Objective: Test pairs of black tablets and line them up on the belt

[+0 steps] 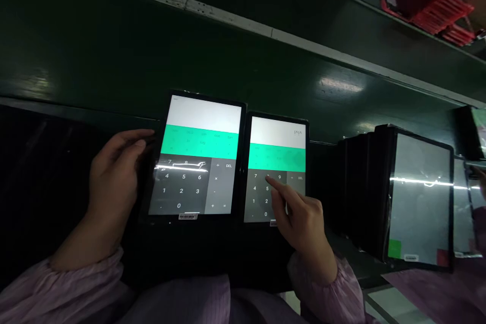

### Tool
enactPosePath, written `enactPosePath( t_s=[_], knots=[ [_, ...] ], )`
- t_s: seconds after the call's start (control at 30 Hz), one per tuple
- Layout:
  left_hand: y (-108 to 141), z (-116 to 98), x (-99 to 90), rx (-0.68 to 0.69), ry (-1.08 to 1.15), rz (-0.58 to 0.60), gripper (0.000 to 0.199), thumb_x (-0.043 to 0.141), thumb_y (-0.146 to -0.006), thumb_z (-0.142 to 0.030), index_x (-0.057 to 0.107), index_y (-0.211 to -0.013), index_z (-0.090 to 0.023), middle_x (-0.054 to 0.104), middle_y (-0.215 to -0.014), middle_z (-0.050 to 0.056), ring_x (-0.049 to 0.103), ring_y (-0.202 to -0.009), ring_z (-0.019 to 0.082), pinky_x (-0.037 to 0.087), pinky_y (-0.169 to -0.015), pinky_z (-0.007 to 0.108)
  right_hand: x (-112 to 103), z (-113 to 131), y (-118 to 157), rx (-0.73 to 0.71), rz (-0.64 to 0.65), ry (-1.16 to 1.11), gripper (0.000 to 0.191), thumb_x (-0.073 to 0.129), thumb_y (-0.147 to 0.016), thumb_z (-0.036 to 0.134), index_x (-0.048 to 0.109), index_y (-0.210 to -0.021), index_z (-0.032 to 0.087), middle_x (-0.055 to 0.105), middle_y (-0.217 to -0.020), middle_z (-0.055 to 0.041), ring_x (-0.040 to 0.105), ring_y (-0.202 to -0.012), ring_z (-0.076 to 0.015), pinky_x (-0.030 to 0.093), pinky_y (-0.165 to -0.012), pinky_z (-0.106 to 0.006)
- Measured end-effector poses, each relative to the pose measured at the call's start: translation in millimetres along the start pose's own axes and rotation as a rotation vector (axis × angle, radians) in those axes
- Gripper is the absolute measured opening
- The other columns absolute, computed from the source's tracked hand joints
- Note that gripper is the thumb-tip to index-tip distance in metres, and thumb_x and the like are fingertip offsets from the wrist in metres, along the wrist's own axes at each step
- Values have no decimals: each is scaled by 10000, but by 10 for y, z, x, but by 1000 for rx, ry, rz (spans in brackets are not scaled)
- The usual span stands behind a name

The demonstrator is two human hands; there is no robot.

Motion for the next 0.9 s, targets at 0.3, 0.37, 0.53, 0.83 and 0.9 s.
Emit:
enactPosePath(
  t_s=[0.3,0.37,0.53,0.83,0.9],
  knots=[
    [48,-52,25,28,7,18,264,674,-718,-366,780,-915,-227,741,-899,-3,641,-846,169,487,-687,242,-125,-219,-32,190,-113,4,370,492,-1084,210,714,-789,179,802,-747,-25,361,-373,-37,305,-390,-201],
    [51,-51,21,25,5,22,264,670,-722,-363,782,-918,-226,744,-901,-4,641,-841,166,485,-682,237,-242,-402,2,319,-206,59,420,516,-1060,230,573,-644,201,832,-814,-50,339,-375,-32,274,-376,-202],
    [49,-32,4,29,-44,-3,290,659,-729,-362,792,-944,-221,734,-866,-9,627,-806,166,468,-640,237,-235,-538,10,383,-209,65,427,513,-1032,259,442,-614,217,861,-965,-102,353,-361,-20,285,-377,-198],
    [60,-57,65,89,4,29,305,652,-805,-353,791,-1039,-215,797,-1061,21,698,-1122,263,469,-1176,473,-210,-546,-4,402,-208,15,411,517,-1035,274,529,-630,204,854,-942,-107,324,-377,-31,276,-381,-206],
    [47,-37,93,57,43,63,376,639,-838,-347,785,-1154,-202,796,-1206,44,661,-1283,299,423,-1236,514,-216,-548,-6,392,-210,22,398,514,-1035,272,579,-651,195,842,-882,-93,328,-377,-34,276,-383,-201]
  ],
)
Point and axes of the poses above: each hand's wrist, its own y-axis away from the middle knuckle, its own x-axis out of the palm, z = x × y, the point moved 6 cm from there along -y, towards the middle knuckle
